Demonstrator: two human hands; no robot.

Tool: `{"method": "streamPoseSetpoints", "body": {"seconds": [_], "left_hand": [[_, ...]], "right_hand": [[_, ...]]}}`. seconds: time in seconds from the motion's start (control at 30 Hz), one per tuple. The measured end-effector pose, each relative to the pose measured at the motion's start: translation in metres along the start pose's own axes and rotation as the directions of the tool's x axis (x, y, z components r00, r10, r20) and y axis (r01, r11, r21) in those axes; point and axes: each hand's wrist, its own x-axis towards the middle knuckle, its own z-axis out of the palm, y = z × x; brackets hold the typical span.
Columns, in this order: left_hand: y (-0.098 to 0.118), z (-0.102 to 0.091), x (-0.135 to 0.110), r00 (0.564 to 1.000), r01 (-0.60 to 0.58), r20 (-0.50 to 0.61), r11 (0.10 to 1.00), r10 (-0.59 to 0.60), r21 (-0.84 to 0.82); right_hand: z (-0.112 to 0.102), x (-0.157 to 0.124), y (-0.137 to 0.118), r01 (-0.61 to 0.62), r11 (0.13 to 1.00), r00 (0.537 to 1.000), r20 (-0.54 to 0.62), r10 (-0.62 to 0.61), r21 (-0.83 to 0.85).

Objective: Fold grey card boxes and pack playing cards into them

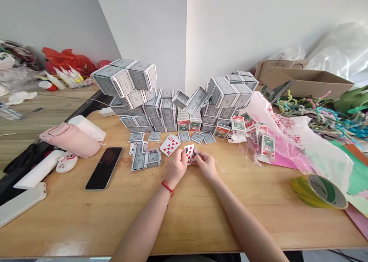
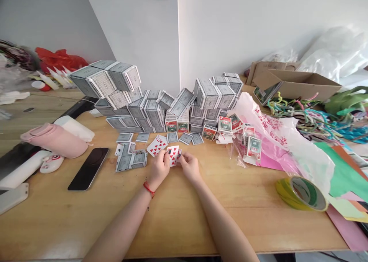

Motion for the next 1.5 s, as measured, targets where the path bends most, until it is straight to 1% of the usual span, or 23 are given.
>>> {"method": "streamPoseSetpoints", "body": {"seconds": [0.07,0.1,0.17,0.23,0.3,0.37,0.43,0.5,0.6,0.77,0.87,0.93,0.97,1.03,1.07,1.17,1.27,1.37,1.5], "left_hand": [[-0.002,0.001,0.000,0.999,0.027,-0.047,1.000,-0.027,0.011],[-0.002,0.001,-0.001,0.997,0.036,-0.062,0.999,-0.035,0.014],[-0.002,0.002,-0.002,0.996,0.049,-0.077,0.999,-0.047,0.020],[0.001,0.002,-0.002,0.997,0.043,-0.066,0.999,-0.041,0.022],[0.004,0.002,-0.003,0.999,0.014,-0.037,1.000,-0.013,0.016],[0.008,0.002,-0.002,1.000,-0.026,-0.007,1.000,0.026,0.004],[0.010,0.002,-0.002,0.999,-0.050,0.012,0.999,0.050,-0.009],[0.011,0.002,-0.001,0.998,-0.055,0.022,0.998,0.055,-0.020],[0.011,0.001,-0.001,0.997,-0.060,0.050,0.997,0.063,-0.049],[0.013,0.001,-0.001,0.992,-0.075,0.093,0.991,0.085,-0.110],[0.013,0.002,-0.001,0.995,-0.045,0.088,0.990,0.057,-0.131],[0.011,0.002,0.000,0.998,0.016,0.062,0.988,-0.007,-0.151],[0.010,0.003,0.000,0.998,0.062,0.041,0.984,-0.056,-0.167],[0.006,0.003,0.002,0.986,0.165,0.004,0.964,-0.168,-0.206],[0.005,0.003,0.003,0.976,0.213,-0.005,0.950,-0.220,-0.228],[0.002,0.001,0.006,0.951,0.297,0.004,0.907,-0.310,-0.299],[0.005,-0.001,0.007,0.947,0.311,0.040,0.875,-0.320,-0.371],[0.010,-0.003,0.005,0.950,0.309,0.090,0.854,-0.300,-0.419],[0.013,-0.003,0.004,0.946,0.324,0.129,0.841,-0.298,-0.432]], "right_hand": [[0.000,0.000,0.000,-0.053,0.996,0.993,0.110,0.046,0.067],[0.000,0.000,0.001,-0.068,0.995,0.989,0.136,0.058,0.070],[0.001,-0.001,0.002,-0.068,0.997,0.989,0.135,0.061,0.043],[0.003,-0.002,0.004,-0.037,0.999,0.995,0.093,0.041,-0.034],[0.005,-0.004,0.004,0.021,0.982,1.000,0.020,-0.017,-0.190],[0.008,-0.006,0.004,0.068,0.917,0.991,-0.079,-0.107,-0.392],[0.010,-0.008,0.004,0.073,0.836,0.969,-0.161,-0.190,-0.544],[0.012,-0.009,0.004,0.062,0.792,0.953,-0.198,-0.227,-0.608],[0.012,-0.009,0.003,0.071,0.790,0.956,-0.184,-0.228,-0.610],[0.011,-0.009,0.000,0.055,0.844,0.960,-0.205,-0.192,-0.533],[0.008,-0.007,0.001,0.016,0.883,0.969,-0.210,-0.129,-0.469],[0.005,-0.005,0.003,-0.008,0.927,0.982,-0.179,-0.064,-0.374],[0.002,-0.003,0.003,-0.021,0.954,0.988,-0.151,-0.026,-0.299],[-0.002,0.001,0.003,-0.060,0.993,0.997,-0.062,0.054,-0.106],[-0.005,0.003,0.002,-0.088,0.996,0.996,-0.009,0.088,-0.007],[-0.010,0.006,-0.002,-0.176,0.955,0.977,0.159,0.141,0.237],[-0.014,0.005,-0.005,-0.268,0.893,0.944,0.284,0.168,0.361],[-0.016,0.003,-0.006,-0.331,0.852,0.922,0.331,0.200,0.406],[-0.016,0.003,-0.006,-0.340,0.838,0.923,0.321,0.211,0.427]]}}
